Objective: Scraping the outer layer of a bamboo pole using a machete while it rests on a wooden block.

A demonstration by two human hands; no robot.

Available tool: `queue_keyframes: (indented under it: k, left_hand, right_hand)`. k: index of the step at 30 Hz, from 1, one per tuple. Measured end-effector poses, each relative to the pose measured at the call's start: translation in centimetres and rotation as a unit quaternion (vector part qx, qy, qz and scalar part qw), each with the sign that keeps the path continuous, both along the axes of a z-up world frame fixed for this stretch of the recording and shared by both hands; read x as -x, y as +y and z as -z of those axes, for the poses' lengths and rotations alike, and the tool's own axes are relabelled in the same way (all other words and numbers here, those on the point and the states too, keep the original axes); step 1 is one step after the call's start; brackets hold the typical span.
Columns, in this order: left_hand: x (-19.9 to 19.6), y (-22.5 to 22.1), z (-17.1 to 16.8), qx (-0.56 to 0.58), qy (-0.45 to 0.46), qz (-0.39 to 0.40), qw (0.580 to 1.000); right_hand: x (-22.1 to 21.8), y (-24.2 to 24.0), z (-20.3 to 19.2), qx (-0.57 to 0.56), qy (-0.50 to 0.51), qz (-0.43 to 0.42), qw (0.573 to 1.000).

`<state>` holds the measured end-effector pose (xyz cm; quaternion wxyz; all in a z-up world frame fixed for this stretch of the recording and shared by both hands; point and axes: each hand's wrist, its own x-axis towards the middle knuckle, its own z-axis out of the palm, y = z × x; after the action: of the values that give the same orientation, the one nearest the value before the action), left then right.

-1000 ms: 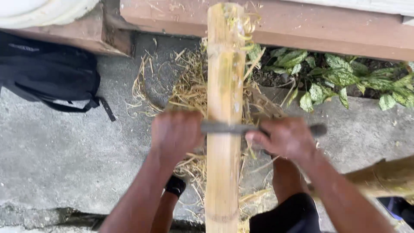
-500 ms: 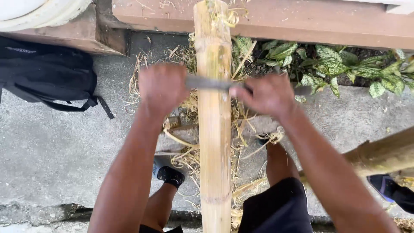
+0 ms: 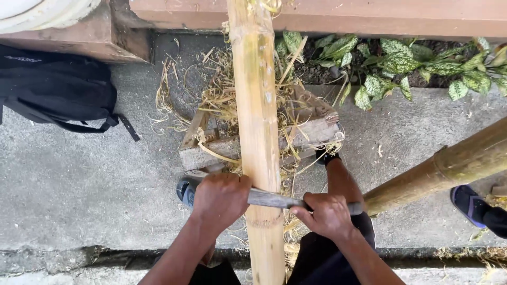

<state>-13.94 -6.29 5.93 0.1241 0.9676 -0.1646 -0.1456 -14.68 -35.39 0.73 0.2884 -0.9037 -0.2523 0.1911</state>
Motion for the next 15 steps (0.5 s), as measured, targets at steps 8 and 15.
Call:
queue_keyframes:
  k: [8,15]
  left_hand:
    - [-14.9,4.0,-0.2,-0.122,0.065,-0.009,0.990]
    - [-27.0,8.5,1.2,-0.171,-0.014,-0.040,0.984]
  right_hand:
    - [-14.7,4.1,-0.3,0.045,-0.164,-0.045,0.984]
    - [-29.8,7.5,1.5,0.058,-0.233,-0.078,0.968]
